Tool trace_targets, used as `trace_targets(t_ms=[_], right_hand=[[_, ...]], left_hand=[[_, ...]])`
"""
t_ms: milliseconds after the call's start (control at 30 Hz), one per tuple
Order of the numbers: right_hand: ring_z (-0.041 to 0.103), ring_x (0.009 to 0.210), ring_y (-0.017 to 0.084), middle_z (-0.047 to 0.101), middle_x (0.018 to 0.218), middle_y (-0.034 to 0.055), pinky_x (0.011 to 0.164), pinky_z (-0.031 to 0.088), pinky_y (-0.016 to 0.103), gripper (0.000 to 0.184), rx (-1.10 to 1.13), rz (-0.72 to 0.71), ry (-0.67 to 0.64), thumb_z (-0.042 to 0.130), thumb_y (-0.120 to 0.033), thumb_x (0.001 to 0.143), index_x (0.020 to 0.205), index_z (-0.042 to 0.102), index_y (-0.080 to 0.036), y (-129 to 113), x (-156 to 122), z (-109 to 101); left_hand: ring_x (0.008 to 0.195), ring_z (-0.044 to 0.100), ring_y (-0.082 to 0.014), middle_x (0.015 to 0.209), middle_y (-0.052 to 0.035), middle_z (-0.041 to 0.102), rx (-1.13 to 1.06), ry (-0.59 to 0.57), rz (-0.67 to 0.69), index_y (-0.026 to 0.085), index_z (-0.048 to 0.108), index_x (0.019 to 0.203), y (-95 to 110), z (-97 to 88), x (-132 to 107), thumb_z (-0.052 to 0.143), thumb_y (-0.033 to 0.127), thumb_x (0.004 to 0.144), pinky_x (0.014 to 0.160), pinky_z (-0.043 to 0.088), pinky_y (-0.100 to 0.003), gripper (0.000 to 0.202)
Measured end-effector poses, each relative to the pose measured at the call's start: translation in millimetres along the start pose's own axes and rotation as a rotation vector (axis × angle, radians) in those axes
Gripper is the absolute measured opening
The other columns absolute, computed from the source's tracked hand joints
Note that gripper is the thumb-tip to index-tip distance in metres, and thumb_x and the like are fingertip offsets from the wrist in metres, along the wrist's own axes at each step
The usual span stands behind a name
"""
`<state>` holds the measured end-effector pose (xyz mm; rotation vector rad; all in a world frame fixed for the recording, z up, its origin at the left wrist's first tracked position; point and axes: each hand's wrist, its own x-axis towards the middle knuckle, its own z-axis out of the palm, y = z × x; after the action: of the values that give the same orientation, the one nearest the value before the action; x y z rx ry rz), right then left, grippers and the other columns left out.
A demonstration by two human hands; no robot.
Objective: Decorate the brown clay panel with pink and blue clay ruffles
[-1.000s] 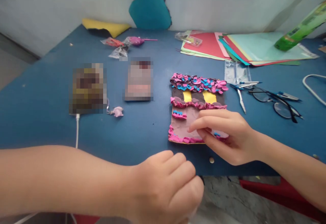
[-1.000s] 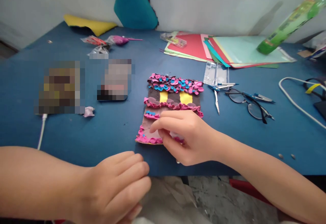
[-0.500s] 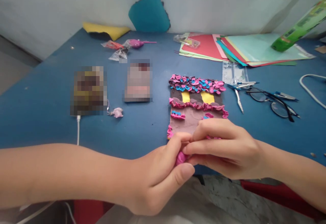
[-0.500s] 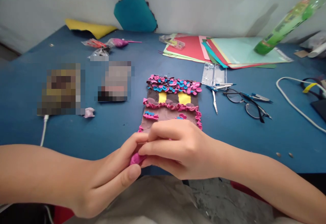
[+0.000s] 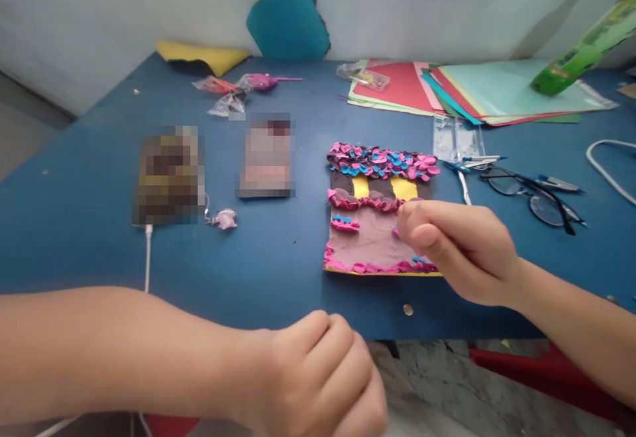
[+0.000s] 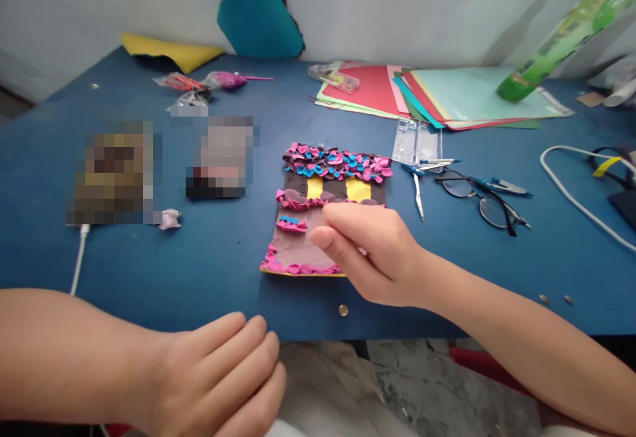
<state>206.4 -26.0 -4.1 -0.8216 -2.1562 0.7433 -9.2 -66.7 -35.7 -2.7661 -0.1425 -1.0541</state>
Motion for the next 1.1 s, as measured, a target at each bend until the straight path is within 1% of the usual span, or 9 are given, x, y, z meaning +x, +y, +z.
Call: trace_targets(t_ms=[33,67,167,267,433,533,633,733,1100], right_hand=[[0.037,0.052,0.009,0.038,0.059,-0.0034,0.05,0.035,0.023,0.03,-0.045,-0.002,-0.01,0.036,-0.027,0.098,0.069,0.04,-0.02,1,1,1],[0.041,0.054,0.009,0.043,0.061,-0.0027,0.052,0.037,0.022,0.026,-0.085,-0.005,-0.01,0.04,-0.024,0.096,0.071,0.043,-0.02,2,2,2],[0.054,0.063,0.009,0.059,0.07,-0.0004,0.059,0.043,0.02,0.011,-0.159,-0.024,0.009,0.053,-0.017,0.09,0.081,0.049,-0.019,3,4,5],[0.056,0.063,0.008,0.063,0.073,-0.0001,0.056,0.043,0.018,0.015,-0.177,-0.047,0.008,0.058,-0.013,0.086,0.078,0.048,-0.02,5,4,7],[0.047,0.052,0.006,0.056,0.061,-0.0037,0.049,0.037,0.016,0.023,-0.19,-0.055,-0.04,0.058,-0.014,0.086,0.071,0.042,-0.019,8,4,8],[0.043,0.05,0.006,0.049,0.058,-0.0054,0.048,0.035,0.017,0.026,-0.207,-0.058,-0.06,0.056,-0.017,0.087,0.069,0.039,-0.02,7,4,9],[0.037,0.049,0.005,0.042,0.055,-0.0072,0.047,0.032,0.016,0.029,-0.219,-0.069,-0.072,0.057,-0.015,0.086,0.067,0.036,-0.02,5,4,9],[0.032,0.046,0.005,0.038,0.054,-0.0086,0.044,0.027,0.017,0.032,-0.216,-0.063,-0.087,0.057,-0.014,0.085,0.066,0.033,-0.021,4,4,9],[0.029,0.045,0.005,0.031,0.052,-0.0092,0.041,0.022,0.018,0.039,-0.187,-0.05,-0.127,0.058,-0.015,0.085,0.063,0.027,-0.021,6,2,11]], left_hand=[[0.048,0.056,-0.0153,0.058,-0.0029,0.062,0.106,0.015,-0.032,0.017,0.057,0.069,1,-0.4,0,0.043,0.017,0.085,0.041,0.039,-0.028,0.021],[0.054,0.06,-0.0161,0.064,-0.0038,0.067,0.183,-0.076,-0.062,0.017,0.058,0.073,2,-1.0,1,0.045,0.019,0.086,0.045,0.043,-0.027,0.019],[0.056,0.063,-0.0177,0.075,-0.0094,0.073,0.349,-0.131,-0.142,0.014,0.059,0.076,2,-2.8,2,0.049,0.021,0.086,0.045,0.045,-0.028,0.016],[0.05,0.061,-0.0172,0.077,-0.0135,0.074,0.372,-0.166,-0.161,0.011,0.06,0.073,3,-3.5,1,0.052,0.021,0.085,0.041,0.041,-0.028,0.017],[0.051,0.06,-0.0173,0.075,-0.0131,0.074,0.321,-0.202,-0.078,0.012,0.061,0.072,8,-2.9,-5,0.054,0.026,0.087,0.043,0.041,-0.028,0.021],[0.048,0.059,-0.0162,0.074,-0.0135,0.074,0.324,-0.163,-0.043,0.012,0.061,0.069,9,-0.9,-9,0.054,0.029,0.088,0.041,0.039,-0.028,0.027],[0.046,0.058,-0.0153,0.071,-0.0132,0.073,0.336,-0.132,-0.042,0.012,0.061,0.065,11,-0.9,-9,0.054,0.031,0.089,0.04,0.038,-0.027,0.031],[0.045,0.059,-0.0148,0.072,-0.0123,0.074,0.338,-0.173,-0.056,0.012,0.062,0.065,13,-4.9,-7,0.054,0.033,0.089,0.04,0.041,-0.027,0.033],[0.043,0.057,-0.0137,0.07,-0.014,0.074,0.309,-0.225,-0.047,0.012,0.064,0.063,14,-9.7,-5,0.055,0.035,0.089,0.034,0.037,-0.024,0.036]])
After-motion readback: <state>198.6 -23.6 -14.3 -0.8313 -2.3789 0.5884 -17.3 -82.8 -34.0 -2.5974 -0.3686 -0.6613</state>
